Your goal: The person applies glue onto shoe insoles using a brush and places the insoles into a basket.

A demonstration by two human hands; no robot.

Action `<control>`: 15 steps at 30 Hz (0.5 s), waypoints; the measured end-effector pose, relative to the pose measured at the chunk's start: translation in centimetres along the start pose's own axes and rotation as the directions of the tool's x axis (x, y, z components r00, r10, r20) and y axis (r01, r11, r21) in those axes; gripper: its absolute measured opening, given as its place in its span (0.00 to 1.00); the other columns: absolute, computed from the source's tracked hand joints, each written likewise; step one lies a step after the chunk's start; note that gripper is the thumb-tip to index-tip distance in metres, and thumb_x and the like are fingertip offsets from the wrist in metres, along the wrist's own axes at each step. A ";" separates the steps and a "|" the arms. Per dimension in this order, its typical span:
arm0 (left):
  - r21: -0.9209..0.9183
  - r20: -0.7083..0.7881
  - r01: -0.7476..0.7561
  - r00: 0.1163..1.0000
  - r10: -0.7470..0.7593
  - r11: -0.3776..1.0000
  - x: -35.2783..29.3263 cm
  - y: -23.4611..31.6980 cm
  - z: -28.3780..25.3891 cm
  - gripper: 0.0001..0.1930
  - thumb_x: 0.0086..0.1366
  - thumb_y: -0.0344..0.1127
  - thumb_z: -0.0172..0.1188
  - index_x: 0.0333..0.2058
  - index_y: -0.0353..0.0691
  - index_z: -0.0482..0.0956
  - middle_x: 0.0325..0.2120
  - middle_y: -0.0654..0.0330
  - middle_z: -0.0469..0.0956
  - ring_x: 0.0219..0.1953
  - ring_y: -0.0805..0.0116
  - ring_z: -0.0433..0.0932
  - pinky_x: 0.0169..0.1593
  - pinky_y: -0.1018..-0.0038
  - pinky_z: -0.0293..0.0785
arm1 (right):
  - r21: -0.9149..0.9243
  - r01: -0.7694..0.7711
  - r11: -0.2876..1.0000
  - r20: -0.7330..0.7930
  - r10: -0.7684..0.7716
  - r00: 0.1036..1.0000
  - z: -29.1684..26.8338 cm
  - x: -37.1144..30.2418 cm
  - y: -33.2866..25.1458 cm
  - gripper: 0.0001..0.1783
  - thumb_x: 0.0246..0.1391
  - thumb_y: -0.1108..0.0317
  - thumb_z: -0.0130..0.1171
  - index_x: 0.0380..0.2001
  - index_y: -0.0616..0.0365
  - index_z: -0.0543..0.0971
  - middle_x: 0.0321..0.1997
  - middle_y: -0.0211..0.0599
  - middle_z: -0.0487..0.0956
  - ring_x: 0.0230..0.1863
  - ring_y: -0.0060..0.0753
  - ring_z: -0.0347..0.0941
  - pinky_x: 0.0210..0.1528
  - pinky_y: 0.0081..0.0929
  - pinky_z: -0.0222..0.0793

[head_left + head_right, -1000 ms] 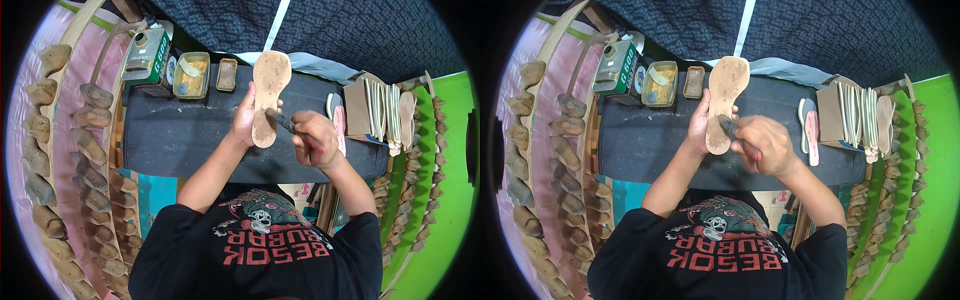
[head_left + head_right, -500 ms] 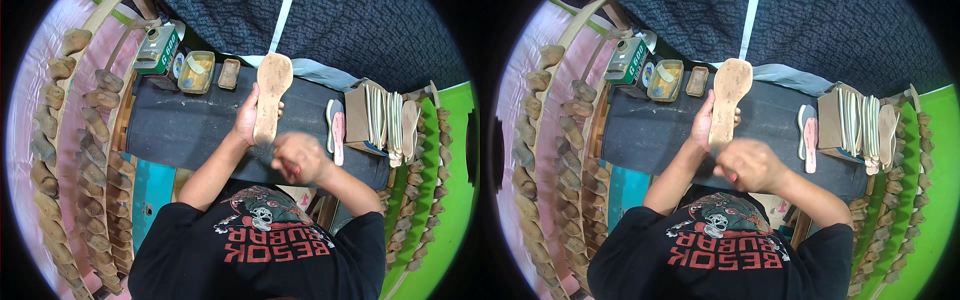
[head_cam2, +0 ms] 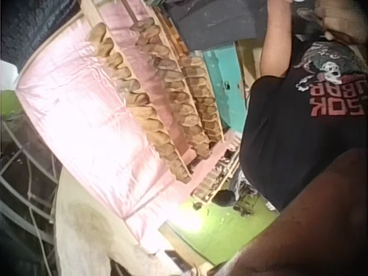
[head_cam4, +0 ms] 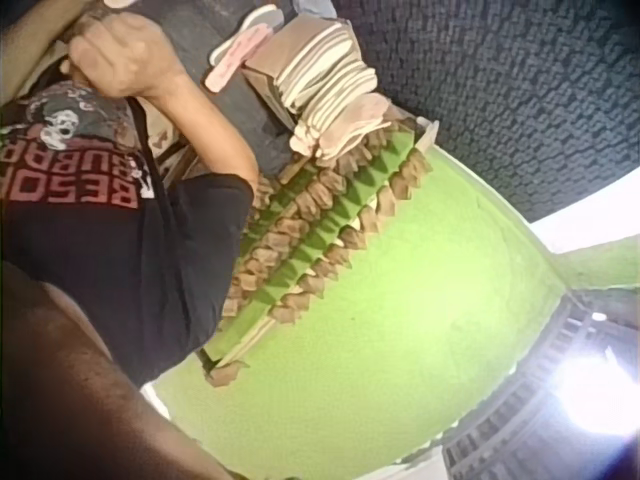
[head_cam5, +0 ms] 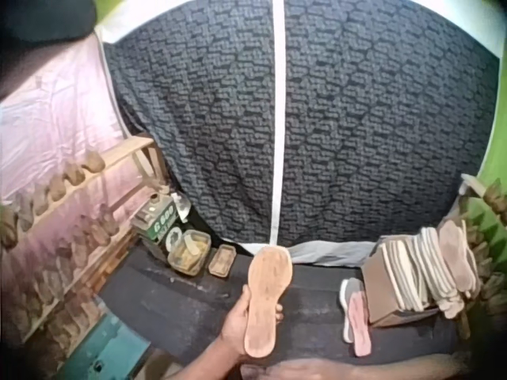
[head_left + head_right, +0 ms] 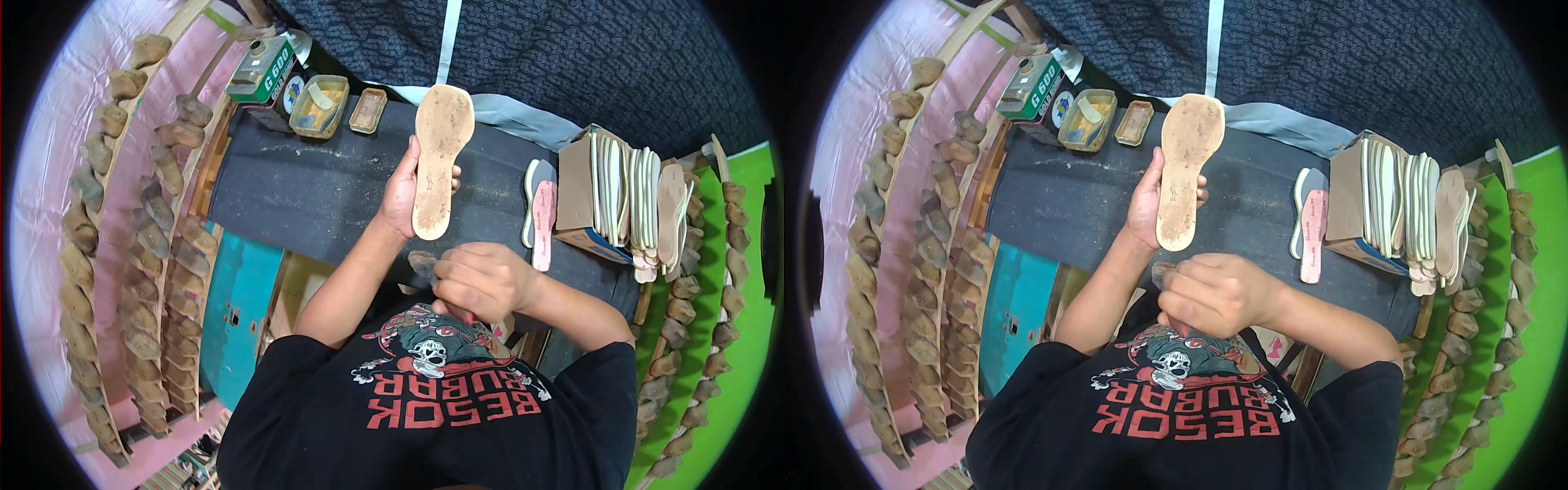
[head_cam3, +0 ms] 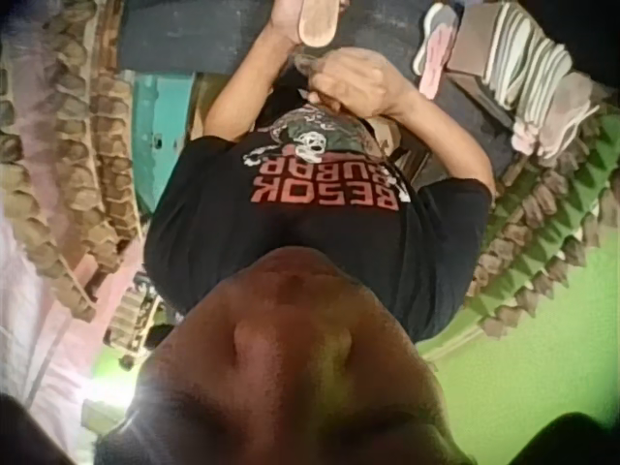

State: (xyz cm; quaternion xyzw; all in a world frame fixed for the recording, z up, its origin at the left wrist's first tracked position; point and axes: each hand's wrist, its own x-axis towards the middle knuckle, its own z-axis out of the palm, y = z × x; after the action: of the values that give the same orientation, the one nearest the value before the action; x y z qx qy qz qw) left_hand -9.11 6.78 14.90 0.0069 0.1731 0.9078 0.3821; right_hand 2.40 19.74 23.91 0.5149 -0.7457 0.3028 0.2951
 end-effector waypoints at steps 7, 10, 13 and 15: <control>0.032 -0.018 -0.058 0.998 0.058 0.998 -1.5 -2.2 -0.6 0.32 0.72 0.65 0.42 0.54 0.42 0.74 0.38 0.52 0.82 0.40 0.62 0.83 0.43 0.65 0.82 | 0.053 -0.209 0.977 -0.127 0.214 0.969 -2.6 -0.9 3.2 0.14 0.52 0.74 0.65 0.38 0.63 0.71 0.29 0.44 0.77 0.26 0.46 0.77 0.29 0.38 0.76; -0.031 0.108 -0.021 0.994 0.024 0.999 -1.8 -1.8 -1.9 0.32 0.73 0.64 0.41 0.56 0.42 0.74 0.41 0.52 0.82 0.41 0.60 0.83 0.46 0.63 0.81 | 0.094 -0.072 0.993 -0.047 0.076 0.996 -1.4 -1.6 1.8 0.15 0.49 0.74 0.67 0.38 0.63 0.72 0.29 0.42 0.77 0.26 0.43 0.78 0.29 0.37 0.76; -0.046 0.027 -0.017 0.999 0.018 0.999 -2.4 -2.8 -0.4 0.32 0.73 0.65 0.40 0.55 0.43 0.74 0.40 0.55 0.82 0.40 0.62 0.82 0.44 0.64 0.81 | 0.154 -0.290 0.945 -0.041 0.299 0.953 -2.1 -2.2 2.8 0.13 0.52 0.73 0.65 0.39 0.63 0.73 0.29 0.42 0.78 0.25 0.41 0.79 0.28 0.33 0.75; -0.026 -0.128 -0.037 0.991 0.033 0.999 -2.5 -3.4 1.4 0.32 0.73 0.66 0.39 0.55 0.45 0.74 0.40 0.60 0.82 0.39 0.65 0.82 0.43 0.66 0.82 | 0.192 -0.555 0.809 -0.064 0.575 0.816 -2.5 -1.1 3.8 0.09 0.57 0.73 0.62 0.38 0.64 0.72 0.28 0.44 0.78 0.24 0.40 0.79 0.26 0.31 0.72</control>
State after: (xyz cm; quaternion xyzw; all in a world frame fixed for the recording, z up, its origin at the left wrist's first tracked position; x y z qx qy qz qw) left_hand -4.82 7.67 15.40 -0.0536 0.1843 0.9153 0.3542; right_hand -0.60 23.38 24.12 0.2731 -0.8185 0.4676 0.1920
